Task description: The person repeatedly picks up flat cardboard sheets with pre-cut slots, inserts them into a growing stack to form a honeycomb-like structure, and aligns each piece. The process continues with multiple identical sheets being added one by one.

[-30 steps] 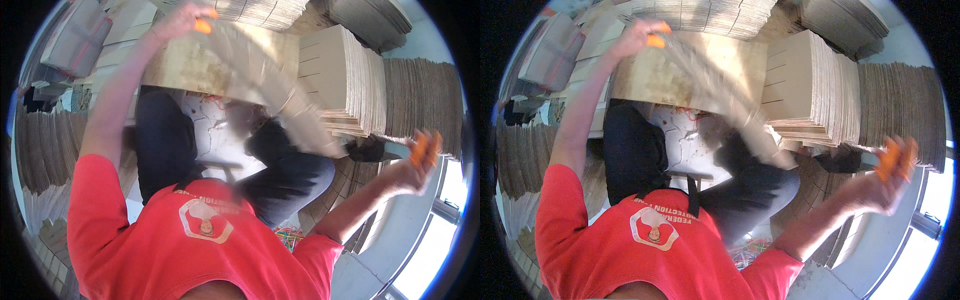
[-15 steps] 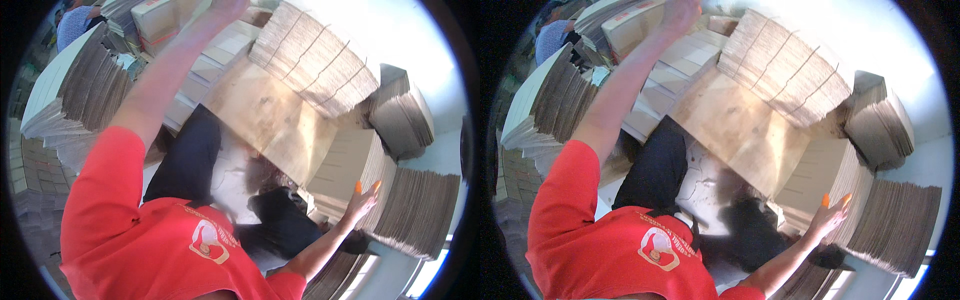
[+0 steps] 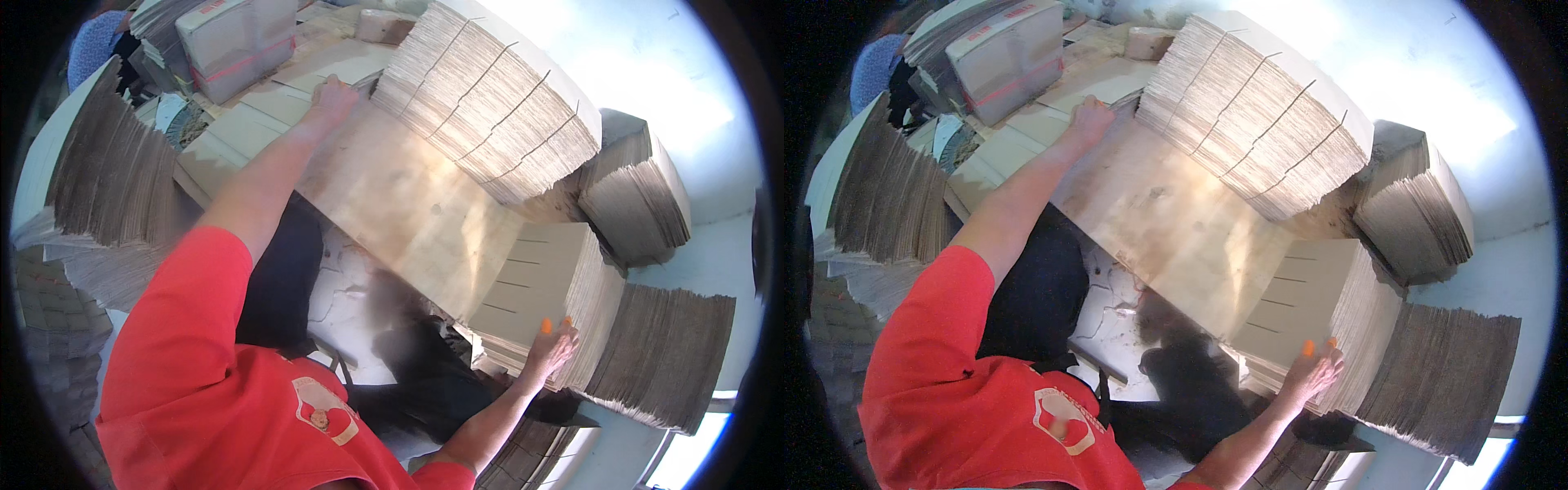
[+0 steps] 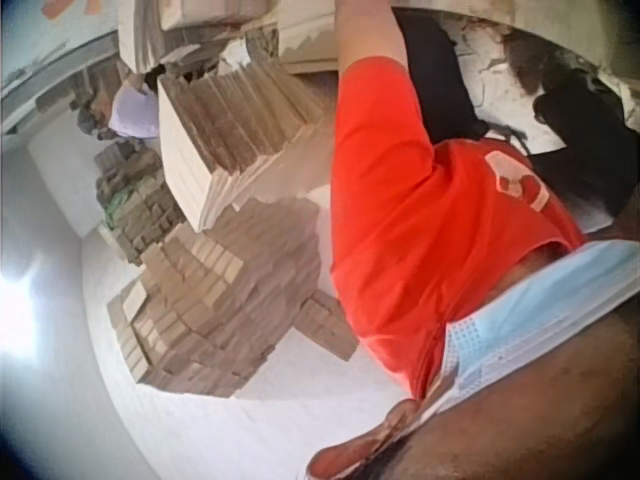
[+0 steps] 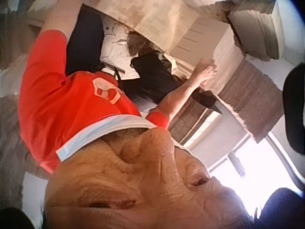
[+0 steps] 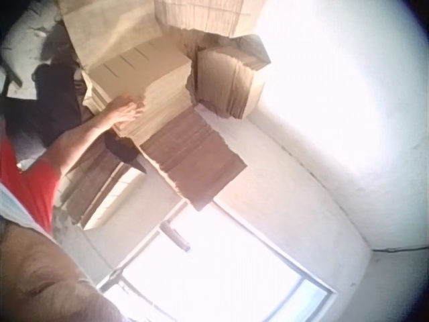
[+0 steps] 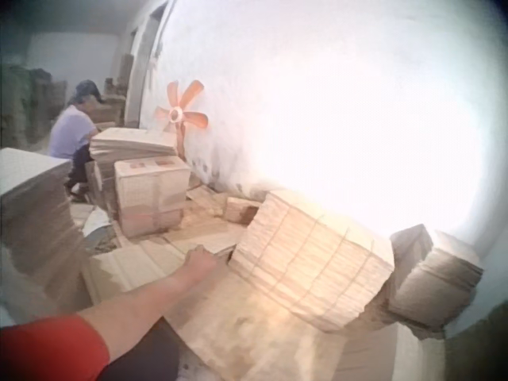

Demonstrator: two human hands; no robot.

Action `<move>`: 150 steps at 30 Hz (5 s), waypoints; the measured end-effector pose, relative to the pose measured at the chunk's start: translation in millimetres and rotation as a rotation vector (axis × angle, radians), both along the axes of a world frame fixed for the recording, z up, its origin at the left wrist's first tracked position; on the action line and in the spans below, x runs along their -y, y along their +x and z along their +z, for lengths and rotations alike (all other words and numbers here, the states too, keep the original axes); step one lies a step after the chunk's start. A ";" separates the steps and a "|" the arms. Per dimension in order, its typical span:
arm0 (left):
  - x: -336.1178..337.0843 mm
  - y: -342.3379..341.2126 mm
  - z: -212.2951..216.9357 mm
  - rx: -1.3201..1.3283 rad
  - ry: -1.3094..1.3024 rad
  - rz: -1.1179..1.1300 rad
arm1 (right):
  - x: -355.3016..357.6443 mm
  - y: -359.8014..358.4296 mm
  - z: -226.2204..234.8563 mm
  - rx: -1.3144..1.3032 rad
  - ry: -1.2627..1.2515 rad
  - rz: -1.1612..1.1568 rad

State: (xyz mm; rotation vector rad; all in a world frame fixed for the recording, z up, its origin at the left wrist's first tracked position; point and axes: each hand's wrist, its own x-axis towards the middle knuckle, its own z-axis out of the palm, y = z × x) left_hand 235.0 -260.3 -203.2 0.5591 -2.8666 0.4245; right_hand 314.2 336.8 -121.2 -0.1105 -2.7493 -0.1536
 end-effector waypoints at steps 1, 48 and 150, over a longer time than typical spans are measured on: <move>-5.3 -2.1 -3.3 0.008 0.023 0.016 | 4.9 1.6 2.2 0.004 0.000 0.000; -202.1 -263.3 167.9 -0.380 0.529 -0.791 | 94.1 -57.7 47.8 -0.318 -1.632 0.456; -279.2 -78.2 110.9 -0.585 -0.127 -1.423 | 89.0 -46.9 55.2 -0.347 -1.252 0.640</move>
